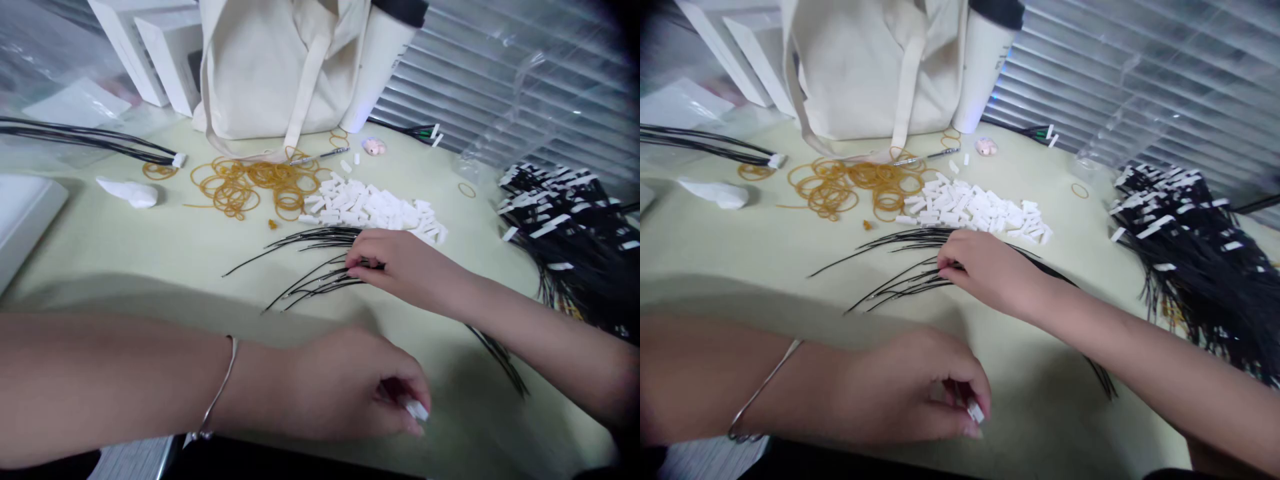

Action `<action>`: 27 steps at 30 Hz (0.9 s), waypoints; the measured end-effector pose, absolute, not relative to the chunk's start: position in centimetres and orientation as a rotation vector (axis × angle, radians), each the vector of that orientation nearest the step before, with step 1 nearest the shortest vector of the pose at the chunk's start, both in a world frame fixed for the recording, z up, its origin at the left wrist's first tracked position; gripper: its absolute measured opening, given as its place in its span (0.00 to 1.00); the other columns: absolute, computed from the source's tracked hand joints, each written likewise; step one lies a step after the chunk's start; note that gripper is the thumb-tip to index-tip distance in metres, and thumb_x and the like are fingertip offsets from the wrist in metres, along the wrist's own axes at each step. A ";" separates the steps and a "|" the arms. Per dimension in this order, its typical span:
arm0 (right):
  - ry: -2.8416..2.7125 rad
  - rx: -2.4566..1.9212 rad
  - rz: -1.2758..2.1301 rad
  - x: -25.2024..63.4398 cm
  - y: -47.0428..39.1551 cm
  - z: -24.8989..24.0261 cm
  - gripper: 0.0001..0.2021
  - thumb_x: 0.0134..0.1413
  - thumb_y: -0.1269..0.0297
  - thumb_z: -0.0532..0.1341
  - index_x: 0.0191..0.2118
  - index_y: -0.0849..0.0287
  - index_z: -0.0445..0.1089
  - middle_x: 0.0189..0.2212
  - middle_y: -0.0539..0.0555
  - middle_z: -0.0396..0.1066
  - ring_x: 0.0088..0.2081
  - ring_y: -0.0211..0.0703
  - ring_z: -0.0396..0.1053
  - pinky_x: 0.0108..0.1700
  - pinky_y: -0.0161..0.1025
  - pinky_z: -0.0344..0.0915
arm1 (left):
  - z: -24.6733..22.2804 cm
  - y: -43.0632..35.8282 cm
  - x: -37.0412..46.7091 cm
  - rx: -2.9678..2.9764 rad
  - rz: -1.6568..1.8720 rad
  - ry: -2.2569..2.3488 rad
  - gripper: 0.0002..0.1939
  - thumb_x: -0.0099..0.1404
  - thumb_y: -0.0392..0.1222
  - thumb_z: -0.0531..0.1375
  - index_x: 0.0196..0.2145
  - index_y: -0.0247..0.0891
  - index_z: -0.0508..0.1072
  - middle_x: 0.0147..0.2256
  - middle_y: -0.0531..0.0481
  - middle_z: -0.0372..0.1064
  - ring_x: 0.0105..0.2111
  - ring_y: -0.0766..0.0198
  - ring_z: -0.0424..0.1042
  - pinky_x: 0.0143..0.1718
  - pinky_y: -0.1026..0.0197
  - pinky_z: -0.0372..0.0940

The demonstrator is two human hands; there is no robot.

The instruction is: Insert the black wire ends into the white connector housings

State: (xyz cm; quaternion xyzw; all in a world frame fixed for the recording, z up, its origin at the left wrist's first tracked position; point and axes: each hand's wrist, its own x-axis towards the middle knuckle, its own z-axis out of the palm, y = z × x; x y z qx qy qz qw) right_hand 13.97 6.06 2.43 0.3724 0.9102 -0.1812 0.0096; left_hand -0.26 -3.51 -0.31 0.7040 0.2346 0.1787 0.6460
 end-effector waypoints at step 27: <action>2.811 1.101 -0.653 14.0 4.5 2.8 0.09 0.52 0.57 0.60 0.34 0.57 0.68 0.36 0.50 0.66 0.36 0.32 0.62 0.36 0.30 0.57 | -0.6 -3.3 -0.2 1.721 0.385 0.490 0.05 0.59 0.35 0.61 0.35 0.35 0.73 0.31 0.53 0.72 0.30 0.71 0.70 0.30 0.71 0.61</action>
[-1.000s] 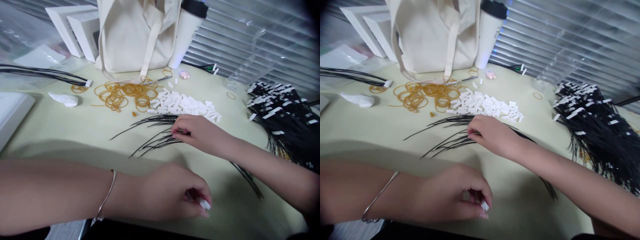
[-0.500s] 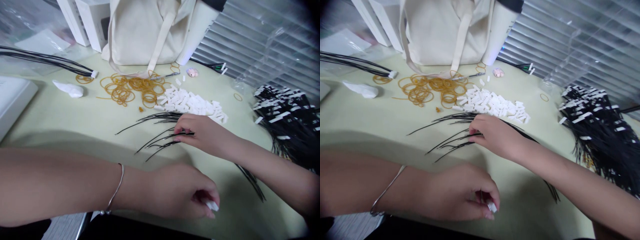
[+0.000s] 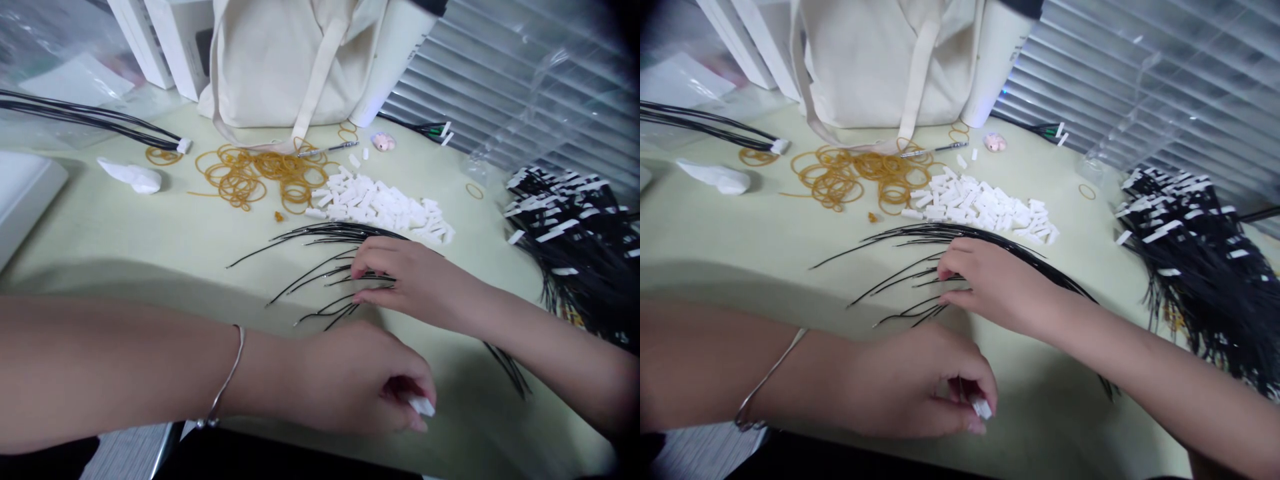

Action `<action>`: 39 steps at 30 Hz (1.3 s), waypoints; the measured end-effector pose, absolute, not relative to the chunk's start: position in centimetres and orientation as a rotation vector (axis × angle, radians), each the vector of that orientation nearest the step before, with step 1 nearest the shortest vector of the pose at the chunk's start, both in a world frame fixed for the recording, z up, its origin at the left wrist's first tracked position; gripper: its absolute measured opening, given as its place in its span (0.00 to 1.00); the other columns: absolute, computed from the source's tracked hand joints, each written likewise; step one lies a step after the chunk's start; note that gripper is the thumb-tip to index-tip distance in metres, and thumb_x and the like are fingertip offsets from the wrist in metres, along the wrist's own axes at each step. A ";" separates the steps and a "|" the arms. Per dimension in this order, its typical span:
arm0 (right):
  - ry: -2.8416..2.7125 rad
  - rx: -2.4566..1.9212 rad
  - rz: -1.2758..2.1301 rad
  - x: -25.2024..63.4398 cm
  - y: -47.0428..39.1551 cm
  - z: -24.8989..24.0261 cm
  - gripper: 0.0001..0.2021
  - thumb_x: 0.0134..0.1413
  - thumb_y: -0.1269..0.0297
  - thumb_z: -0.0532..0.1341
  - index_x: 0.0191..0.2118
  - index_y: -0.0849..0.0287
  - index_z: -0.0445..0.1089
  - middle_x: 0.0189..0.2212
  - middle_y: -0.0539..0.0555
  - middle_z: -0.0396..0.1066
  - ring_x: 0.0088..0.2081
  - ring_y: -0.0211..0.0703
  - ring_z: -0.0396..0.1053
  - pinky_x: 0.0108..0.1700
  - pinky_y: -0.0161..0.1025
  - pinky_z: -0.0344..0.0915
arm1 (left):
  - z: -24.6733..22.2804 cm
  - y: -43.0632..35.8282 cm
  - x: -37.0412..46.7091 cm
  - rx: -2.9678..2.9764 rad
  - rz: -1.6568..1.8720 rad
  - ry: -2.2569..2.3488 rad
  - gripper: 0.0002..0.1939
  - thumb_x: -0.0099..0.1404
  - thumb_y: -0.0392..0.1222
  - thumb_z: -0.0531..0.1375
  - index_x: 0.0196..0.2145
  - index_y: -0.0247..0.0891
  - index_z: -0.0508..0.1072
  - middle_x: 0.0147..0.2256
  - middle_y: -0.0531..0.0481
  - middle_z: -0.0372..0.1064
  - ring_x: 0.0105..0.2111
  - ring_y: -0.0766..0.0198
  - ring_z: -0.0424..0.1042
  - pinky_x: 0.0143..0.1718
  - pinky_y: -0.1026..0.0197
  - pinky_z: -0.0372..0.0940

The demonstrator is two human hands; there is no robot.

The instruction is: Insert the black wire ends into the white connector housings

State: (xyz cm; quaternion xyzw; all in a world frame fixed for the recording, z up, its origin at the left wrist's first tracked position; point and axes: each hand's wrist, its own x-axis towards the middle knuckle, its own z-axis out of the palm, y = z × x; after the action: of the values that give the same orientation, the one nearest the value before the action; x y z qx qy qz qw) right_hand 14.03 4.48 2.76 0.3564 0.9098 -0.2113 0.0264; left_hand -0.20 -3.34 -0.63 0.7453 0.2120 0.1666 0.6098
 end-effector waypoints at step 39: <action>2.889 1.091 -0.707 12.3 5.0 2.1 0.07 0.54 0.62 0.59 0.35 0.59 0.71 0.36 0.51 0.65 0.35 0.30 0.62 0.37 0.29 0.58 | -0.7 -3.2 -0.3 1.720 0.391 0.461 0.04 0.58 0.33 0.59 0.33 0.34 0.72 0.31 0.52 0.71 0.31 0.71 0.69 0.32 0.71 0.62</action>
State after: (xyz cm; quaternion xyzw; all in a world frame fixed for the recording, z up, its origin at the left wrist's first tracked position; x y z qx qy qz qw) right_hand 12.31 4.99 2.08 0.3444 0.9118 -0.2233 -0.0133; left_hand -0.34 -3.24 -0.70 0.7457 0.1997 0.1693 0.6127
